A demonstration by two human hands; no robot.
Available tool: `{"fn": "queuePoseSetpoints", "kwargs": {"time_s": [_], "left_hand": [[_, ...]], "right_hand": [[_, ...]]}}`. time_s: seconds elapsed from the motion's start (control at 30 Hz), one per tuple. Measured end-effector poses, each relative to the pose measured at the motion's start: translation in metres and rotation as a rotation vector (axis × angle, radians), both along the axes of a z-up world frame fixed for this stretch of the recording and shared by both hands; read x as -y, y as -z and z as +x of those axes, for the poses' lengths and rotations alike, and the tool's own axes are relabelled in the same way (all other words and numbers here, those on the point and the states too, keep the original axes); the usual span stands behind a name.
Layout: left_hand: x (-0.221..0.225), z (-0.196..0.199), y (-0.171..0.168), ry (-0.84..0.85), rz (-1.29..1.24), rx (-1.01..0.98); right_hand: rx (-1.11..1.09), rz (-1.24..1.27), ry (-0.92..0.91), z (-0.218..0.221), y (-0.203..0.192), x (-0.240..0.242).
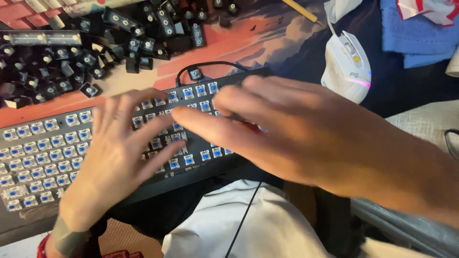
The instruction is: Using a switch puller tool to remove mechanical switches from a keyboard PCB and plate.
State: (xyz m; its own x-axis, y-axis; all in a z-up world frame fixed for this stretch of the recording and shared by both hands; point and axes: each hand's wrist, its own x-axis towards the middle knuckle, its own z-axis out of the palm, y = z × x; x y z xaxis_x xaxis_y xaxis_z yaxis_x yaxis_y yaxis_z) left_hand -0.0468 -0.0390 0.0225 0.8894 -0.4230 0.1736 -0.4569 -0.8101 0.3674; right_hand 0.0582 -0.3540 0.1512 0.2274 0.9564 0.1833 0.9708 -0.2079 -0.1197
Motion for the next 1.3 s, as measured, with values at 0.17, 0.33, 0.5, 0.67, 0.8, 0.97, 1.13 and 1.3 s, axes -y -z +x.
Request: {"fn": "queuePoseSetpoints", "kwargs": {"time_s": [0.17,0.33,0.5,0.67,0.8,0.97,1.13,1.3], "left_hand": [[0.016,0.006,0.0,0.065,0.029,0.057],[0.026,0.015,0.005,0.106,0.142,0.169],[0.034,0.031,0.007,0.168,0.251,0.304],[0.04,0.042,0.009,0.207,0.203,0.263],[0.041,0.051,0.005,0.248,0.168,0.197],[0.042,0.055,0.001,0.28,0.164,0.195],[0.042,0.063,0.0,0.309,0.12,0.141],[0.04,0.066,0.007,0.314,0.075,0.123]], "right_hand": [[-0.512,0.184,0.5,-0.034,-0.006,0.041],[-0.449,0.692,0.602,-0.064,0.081,0.093],[-0.34,0.76,0.749,-0.06,0.096,0.079],[-0.22,0.578,0.581,-0.026,0.112,0.072],[-0.164,0.476,0.59,-0.015,0.119,0.069],[-0.244,0.302,0.613,-0.006,0.138,0.079],[-0.28,0.243,0.634,0.014,0.12,0.081],[-0.249,0.241,0.668,0.052,0.1,0.081]]}}
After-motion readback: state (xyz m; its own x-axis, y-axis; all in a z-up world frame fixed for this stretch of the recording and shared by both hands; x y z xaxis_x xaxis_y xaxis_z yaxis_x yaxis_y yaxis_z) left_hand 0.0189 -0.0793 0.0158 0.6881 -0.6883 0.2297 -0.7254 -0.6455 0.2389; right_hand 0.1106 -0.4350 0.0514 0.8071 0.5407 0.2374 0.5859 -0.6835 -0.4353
